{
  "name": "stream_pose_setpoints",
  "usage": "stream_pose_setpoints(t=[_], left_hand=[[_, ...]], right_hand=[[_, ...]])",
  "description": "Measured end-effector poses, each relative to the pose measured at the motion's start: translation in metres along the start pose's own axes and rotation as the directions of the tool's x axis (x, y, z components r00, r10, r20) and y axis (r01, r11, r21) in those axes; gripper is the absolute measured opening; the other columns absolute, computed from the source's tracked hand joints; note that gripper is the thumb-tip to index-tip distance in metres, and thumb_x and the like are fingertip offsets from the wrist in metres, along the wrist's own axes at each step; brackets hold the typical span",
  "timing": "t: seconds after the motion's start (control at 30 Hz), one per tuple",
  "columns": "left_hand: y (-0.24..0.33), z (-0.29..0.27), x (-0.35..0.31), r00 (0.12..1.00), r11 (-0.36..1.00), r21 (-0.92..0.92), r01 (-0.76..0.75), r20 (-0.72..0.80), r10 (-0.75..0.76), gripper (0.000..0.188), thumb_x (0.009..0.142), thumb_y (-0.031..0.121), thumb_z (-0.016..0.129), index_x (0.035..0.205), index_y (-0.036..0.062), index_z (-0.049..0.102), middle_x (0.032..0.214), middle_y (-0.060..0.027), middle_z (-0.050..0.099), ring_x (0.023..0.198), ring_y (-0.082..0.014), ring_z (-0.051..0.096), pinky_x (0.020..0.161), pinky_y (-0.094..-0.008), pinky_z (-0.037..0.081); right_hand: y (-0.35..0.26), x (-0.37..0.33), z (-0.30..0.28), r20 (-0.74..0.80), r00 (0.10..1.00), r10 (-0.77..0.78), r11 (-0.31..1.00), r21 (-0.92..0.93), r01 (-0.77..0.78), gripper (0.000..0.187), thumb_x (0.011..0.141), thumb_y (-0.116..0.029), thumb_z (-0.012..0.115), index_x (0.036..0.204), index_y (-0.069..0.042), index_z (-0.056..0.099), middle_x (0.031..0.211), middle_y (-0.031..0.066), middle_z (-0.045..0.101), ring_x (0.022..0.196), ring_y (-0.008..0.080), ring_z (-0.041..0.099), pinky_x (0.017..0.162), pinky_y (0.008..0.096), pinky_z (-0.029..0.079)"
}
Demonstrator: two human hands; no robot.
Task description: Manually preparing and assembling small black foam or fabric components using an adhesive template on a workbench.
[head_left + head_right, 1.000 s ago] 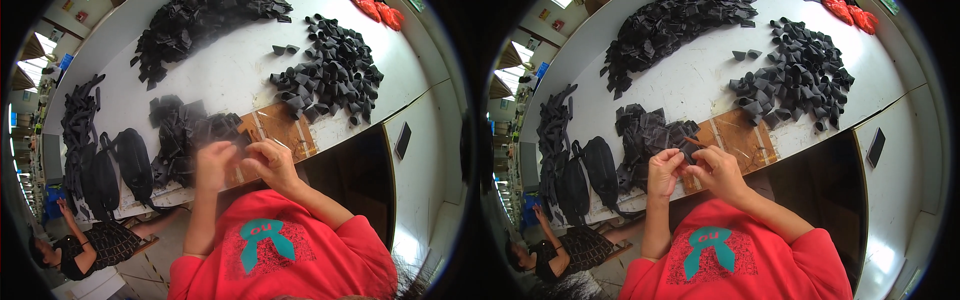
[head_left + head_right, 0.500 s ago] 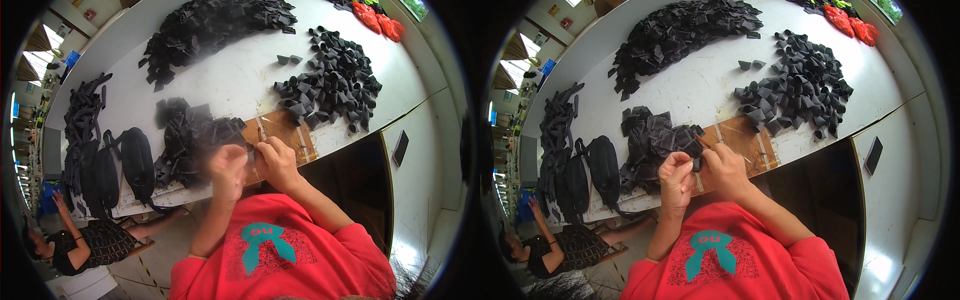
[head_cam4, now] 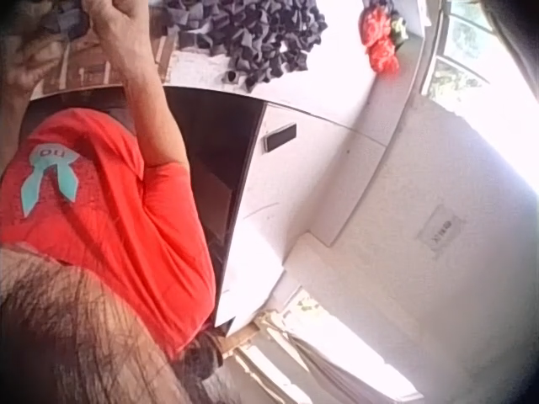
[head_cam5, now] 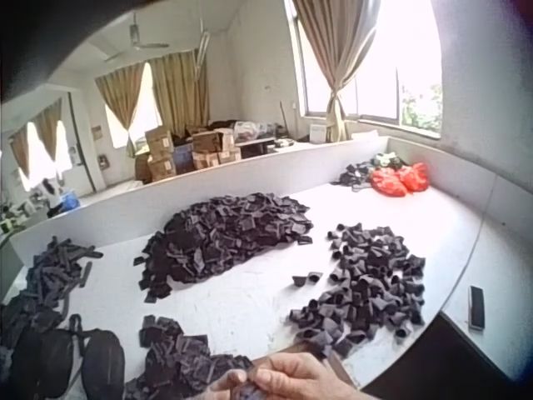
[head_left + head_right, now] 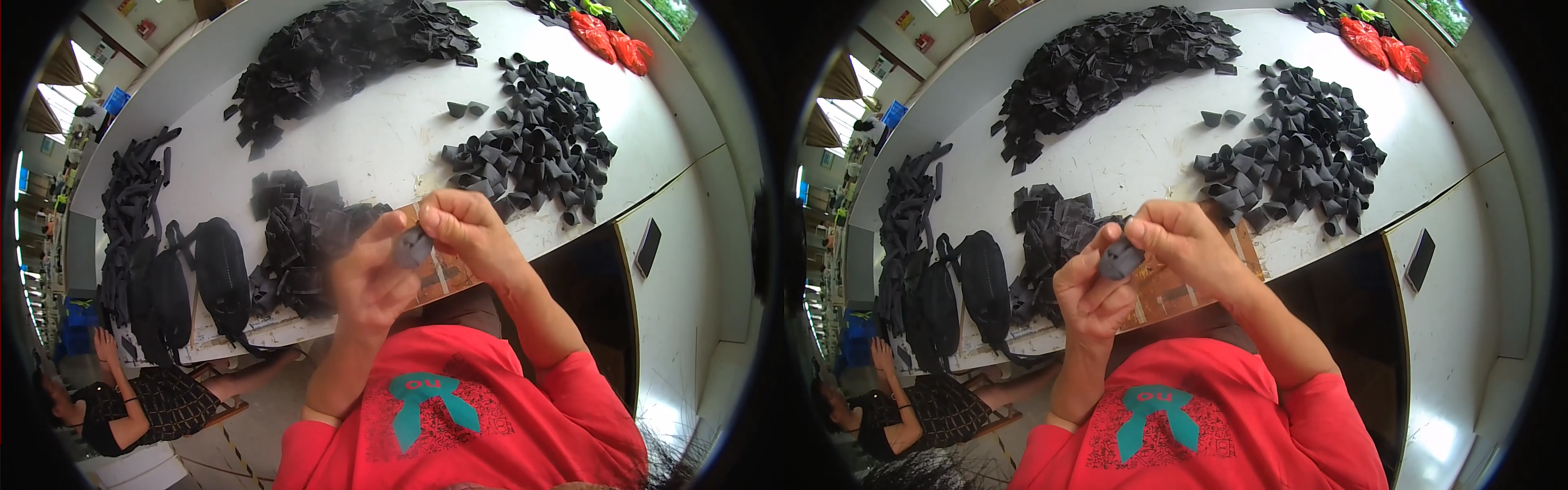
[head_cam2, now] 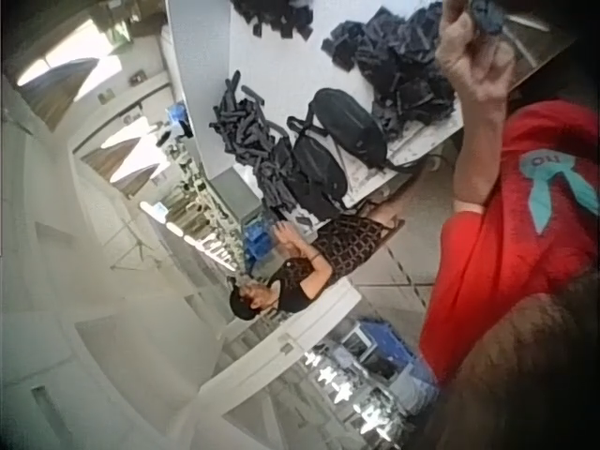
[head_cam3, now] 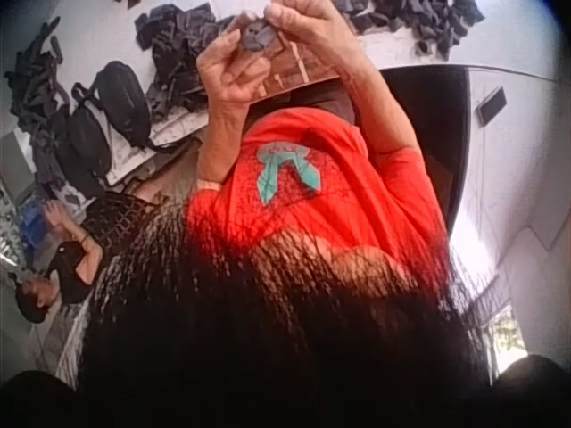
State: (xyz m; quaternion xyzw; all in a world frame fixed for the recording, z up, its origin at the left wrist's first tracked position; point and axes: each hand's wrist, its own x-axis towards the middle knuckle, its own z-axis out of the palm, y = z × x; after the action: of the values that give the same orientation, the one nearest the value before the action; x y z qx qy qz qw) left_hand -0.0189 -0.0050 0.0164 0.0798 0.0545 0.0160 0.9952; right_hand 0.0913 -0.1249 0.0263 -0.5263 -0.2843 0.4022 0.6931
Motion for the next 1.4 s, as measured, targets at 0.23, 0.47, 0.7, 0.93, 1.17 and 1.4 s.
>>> stream_pose_setpoints(t=[0.23,0.47,0.7,0.93,1.17,1.4], left_hand=[[-0.011,-0.024,0.009,0.911,0.684,0.699,-0.21,-0.115,0.397,0.022,0.083,0.004,0.055,0.105,0.0008,0.052,0.081,-0.0077,0.058,0.055,-0.0066,0.048,0.047,-0.0153,0.038],[-0.004,-0.012,0.02,0.795,-0.032,0.897,-0.441,0.407,0.45,0.02,0.077,-0.002,0.06,0.097,-0.0028,0.059,0.096,-0.0107,0.058,0.089,-0.0156,0.054,0.08,-0.0251,0.042],[-0.007,-0.011,0.02,0.787,-0.056,0.927,-0.371,0.345,0.511,0.01,0.08,-0.001,0.058,0.089,-0.0012,0.063,0.086,-0.0066,0.059,0.08,-0.0124,0.054,0.071,-0.0221,0.043],[-0.005,-0.003,0.02,0.76,-0.351,0.852,-0.387,0.511,0.402,0.01,0.082,-0.001,0.055,0.089,-0.0001,0.063,0.079,-0.0065,0.057,0.072,-0.0123,0.053,0.065,-0.0217,0.042],[-0.002,-0.009,0.019,0.738,-0.349,0.861,-0.369,0.5,0.453,0.007,0.083,0.0,0.053,0.085,-0.0018,0.06,0.077,-0.0065,0.056,0.07,-0.0126,0.052,0.064,-0.0224,0.042],[-0.004,-0.005,0.022,0.75,-0.285,0.861,-0.421,0.507,0.426,0.009,0.082,0.003,0.056,0.088,-0.0016,0.061,0.082,-0.0075,0.056,0.075,-0.0131,0.053,0.067,-0.0223,0.042]], right_hand=[[0.038,0.01,-0.019,0.052,0.998,-0.024,0.999,-0.037,0.026,0.032,0.089,-0.03,0.051,0.073,-0.003,0.054,0.058,-0.0048,0.041,0.055,0.0028,0.038,0.047,0.02,0.032],[0.02,-0.014,-0.009,-0.09,0.873,-0.48,0.686,-0.658,0.31,0.035,0.077,-0.027,0.064,0.099,0.0,0.055,0.081,0.0106,0.053,0.068,0.0217,0.054,0.06,0.0298,0.043],[0.014,-0.014,0.0,-0.08,0.839,-0.538,0.662,-0.657,0.361,0.031,0.069,-0.019,0.072,0.09,-0.001,0.059,0.079,0.009,0.057,0.06,0.0166,0.054,0.051,0.0253,0.043],[0.036,-0.004,-0.004,-0.075,0.773,-0.629,0.587,-0.697,0.411,0.009,0.075,-0.007,0.064,0.08,-0.001,0.06,0.071,0.0081,0.055,0.059,0.0186,0.054,0.051,0.0264,0.042],[0.024,-0.004,0.001,0.0,0.788,-0.616,0.487,-0.786,0.38,0.012,0.071,-0.007,0.067,0.078,-0.002,0.058,0.07,0.0087,0.053,0.058,0.0226,0.053,0.05,0.0312,0.042],[0.034,-0.003,-0.001,-0.041,0.748,-0.662,0.509,-0.757,0.409,0.012,0.071,-0.006,0.066,0.079,-0.002,0.057,0.07,0.0093,0.053,0.058,0.0238,0.054,0.05,0.0313,0.042]])
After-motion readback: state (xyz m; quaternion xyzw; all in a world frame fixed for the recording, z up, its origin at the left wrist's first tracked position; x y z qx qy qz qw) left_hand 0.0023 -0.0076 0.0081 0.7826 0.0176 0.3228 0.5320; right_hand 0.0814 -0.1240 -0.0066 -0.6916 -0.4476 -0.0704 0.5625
